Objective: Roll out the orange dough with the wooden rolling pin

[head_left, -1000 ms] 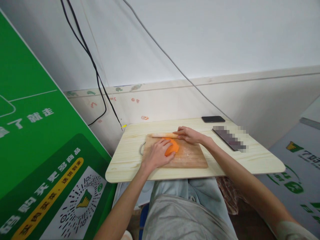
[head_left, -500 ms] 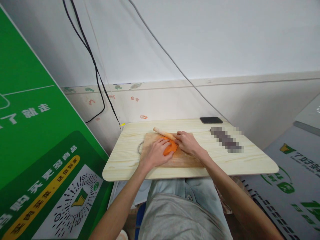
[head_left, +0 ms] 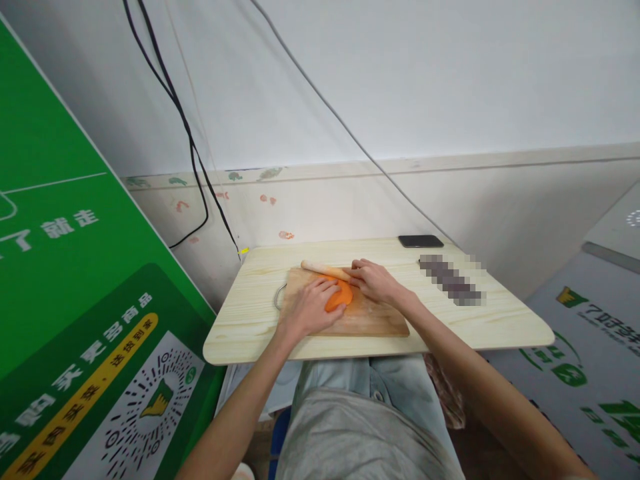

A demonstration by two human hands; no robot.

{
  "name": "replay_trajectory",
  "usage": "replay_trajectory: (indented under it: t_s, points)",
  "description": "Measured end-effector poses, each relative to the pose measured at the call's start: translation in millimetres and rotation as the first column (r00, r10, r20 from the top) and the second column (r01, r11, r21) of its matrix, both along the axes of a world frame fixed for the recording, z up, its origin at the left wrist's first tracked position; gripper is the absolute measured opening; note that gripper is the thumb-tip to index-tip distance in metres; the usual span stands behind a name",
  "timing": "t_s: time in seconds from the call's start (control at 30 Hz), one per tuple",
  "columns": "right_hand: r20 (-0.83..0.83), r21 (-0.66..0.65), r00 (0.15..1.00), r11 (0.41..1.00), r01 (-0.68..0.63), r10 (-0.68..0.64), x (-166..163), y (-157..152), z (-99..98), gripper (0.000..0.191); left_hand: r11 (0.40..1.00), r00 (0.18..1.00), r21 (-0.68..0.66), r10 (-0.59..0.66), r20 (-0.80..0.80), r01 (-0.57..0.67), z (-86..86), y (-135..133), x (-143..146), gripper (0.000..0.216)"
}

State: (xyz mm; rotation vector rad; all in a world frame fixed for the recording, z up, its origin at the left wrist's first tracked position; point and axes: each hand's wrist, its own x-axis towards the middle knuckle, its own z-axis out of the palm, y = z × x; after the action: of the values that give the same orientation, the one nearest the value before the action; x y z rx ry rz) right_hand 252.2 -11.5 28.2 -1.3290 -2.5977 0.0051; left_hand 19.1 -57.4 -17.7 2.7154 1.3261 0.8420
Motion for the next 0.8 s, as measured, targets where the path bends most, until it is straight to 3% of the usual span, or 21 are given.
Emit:
replay_trajectory:
  t_s: [0.17,0.33,0.43,0.53,0.63,0.73,0.8]
  points:
    - [-0.065,-0.036,0.984,0.985,-0.170,0.168,16.4,30.7,-2.2,0.038,1.000,1.000,-0.005,-0.003,0.029,0.003,-1.0,-0.2,0.2,0.031]
    - [-0.116,-0.123,0.942,0.936,-0.329,0.316,28.1,70.7,0.0,0.039,1.000,0.999,-0.009,0.004,0.037,-0.004,-4.4,1.0,-0.2,0.032]
    - [-0.135,-0.147,0.928,0.919,-0.365,0.347,30.0,78.2,0.0,0.037,1.000,0.999,-0.020,0.004,0.033,-0.003,-4.4,0.6,-0.1,0.033]
    - [-0.138,-0.089,0.952,0.954,-0.287,0.273,25.8,65.8,-7.5,0.038,1.000,0.999,-0.025,0.018,0.028,-0.017,-3.3,-0.3,0.6,0.032]
    - [-0.117,0.010,0.988,0.995,-0.103,0.103,15.5,44.1,-21.2,0.041,1.000,0.999,-0.023,0.019,0.036,-0.018,-2.8,-0.1,1.3,0.033]
    - [-0.076,0.092,0.995,0.993,0.077,-0.070,4.9,28.0,-32.4,0.041,1.000,0.998,-0.018,-0.017,0.061,0.018,-2.2,1.0,1.1,0.030]
    - [-0.060,0.112,0.990,0.985,0.130,-0.124,0.8,23.6,-35.4,0.041,0.997,0.994,-0.019,-0.070,0.082,0.071,-0.4,0.9,0.1,0.029]
